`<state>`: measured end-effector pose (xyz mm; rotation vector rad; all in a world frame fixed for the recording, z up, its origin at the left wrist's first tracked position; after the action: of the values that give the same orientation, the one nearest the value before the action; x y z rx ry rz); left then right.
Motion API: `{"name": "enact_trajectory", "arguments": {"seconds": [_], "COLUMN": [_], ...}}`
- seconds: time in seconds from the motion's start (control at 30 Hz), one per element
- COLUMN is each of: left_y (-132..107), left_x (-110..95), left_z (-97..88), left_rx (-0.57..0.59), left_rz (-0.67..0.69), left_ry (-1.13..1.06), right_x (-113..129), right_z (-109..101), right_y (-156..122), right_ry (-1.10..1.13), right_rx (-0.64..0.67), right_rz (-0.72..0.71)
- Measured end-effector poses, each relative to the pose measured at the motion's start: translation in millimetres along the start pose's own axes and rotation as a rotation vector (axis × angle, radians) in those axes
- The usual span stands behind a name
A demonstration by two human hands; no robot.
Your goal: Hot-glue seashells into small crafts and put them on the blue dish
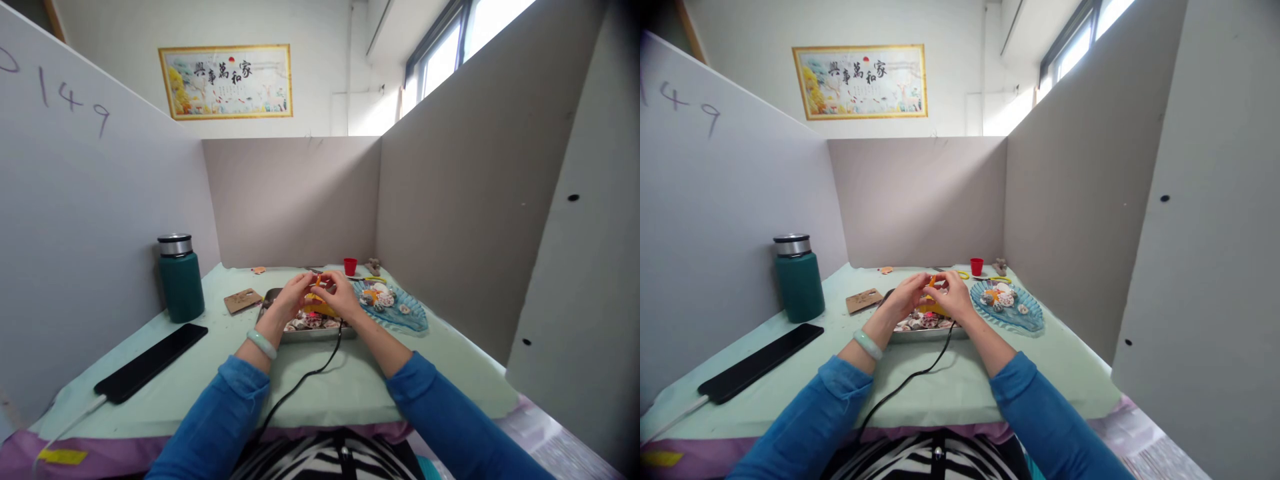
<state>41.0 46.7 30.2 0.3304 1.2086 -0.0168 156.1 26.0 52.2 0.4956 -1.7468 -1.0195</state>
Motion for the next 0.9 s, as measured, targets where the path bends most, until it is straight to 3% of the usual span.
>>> {"name": "enact_trajectory", "arguments": {"seconds": [0.2, 0.47, 0.63, 0.9], "left_y": [-3, 2, 2, 0], "left_x": [3, -1, -5, -4], "left_z": [7.2, 1.9, 2.5, 3.9], "left_rx": [0.037, -0.005, 0.034, 0.068], "left_rz": [0.003, 0.01, 0.008, -0.023], "left_ry": [0.051, -0.096, -0.183, -0.166], "right_x": [-2, 5, -9, -22], "right_z": [0, -3, -5, 9], "right_y": [-1, -2, 0, 0], "right_ry": [-0.017, -0.05, -0.054, 0.121], "right_rx": [-0.027, -0.035, -0.069, 0.079], "right_rz": [-0.015, -0.06, 0.032, 0.164]}}
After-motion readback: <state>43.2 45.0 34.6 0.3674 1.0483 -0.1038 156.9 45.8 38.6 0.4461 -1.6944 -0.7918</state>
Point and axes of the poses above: each hand's wrist, its own y-axis towards the middle knuckle, its own z-axis out of the palm, x = y × z, the point moved 8 cm from there along y, towards the middle knuckle, and after that the axes turned 11 degrees about -x, right-handed, at the moved point
